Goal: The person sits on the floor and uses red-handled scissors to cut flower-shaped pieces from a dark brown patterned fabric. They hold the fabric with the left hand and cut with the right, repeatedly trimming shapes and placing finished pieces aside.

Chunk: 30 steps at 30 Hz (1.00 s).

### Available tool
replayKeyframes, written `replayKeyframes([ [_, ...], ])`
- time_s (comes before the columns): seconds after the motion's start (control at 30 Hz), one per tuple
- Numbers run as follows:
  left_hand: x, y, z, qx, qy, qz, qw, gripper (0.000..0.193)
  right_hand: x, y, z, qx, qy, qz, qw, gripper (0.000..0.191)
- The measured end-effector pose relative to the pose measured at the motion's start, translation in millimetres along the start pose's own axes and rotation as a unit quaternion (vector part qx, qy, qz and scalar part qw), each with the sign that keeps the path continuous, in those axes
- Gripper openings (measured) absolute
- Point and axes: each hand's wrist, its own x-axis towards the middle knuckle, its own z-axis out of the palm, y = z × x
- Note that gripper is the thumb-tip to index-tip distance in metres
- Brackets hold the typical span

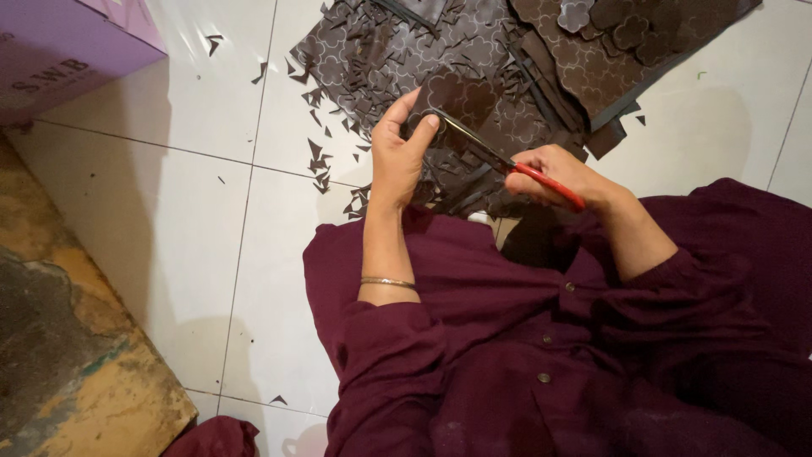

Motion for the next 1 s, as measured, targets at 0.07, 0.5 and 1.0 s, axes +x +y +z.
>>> replayKeyframes([
  [0.07,0,0,0,0.008,0.001,0.001,1.000,0.039,0,-1,0,-0.008,-0.002,-0.047,0.999,0.034],
  [0.5,3,-8,-2,-0.034,0.038,0.054,0.997,0.043,-3,-12,3,-0.015,-0.027,-0.033,0.999,0.038],
  [1.0,-6,30,22,-0.011,-0.014,-0.013,1.000,0.092,-1,-20,17,0.043,-0.027,-0.017,0.999,0.036],
])
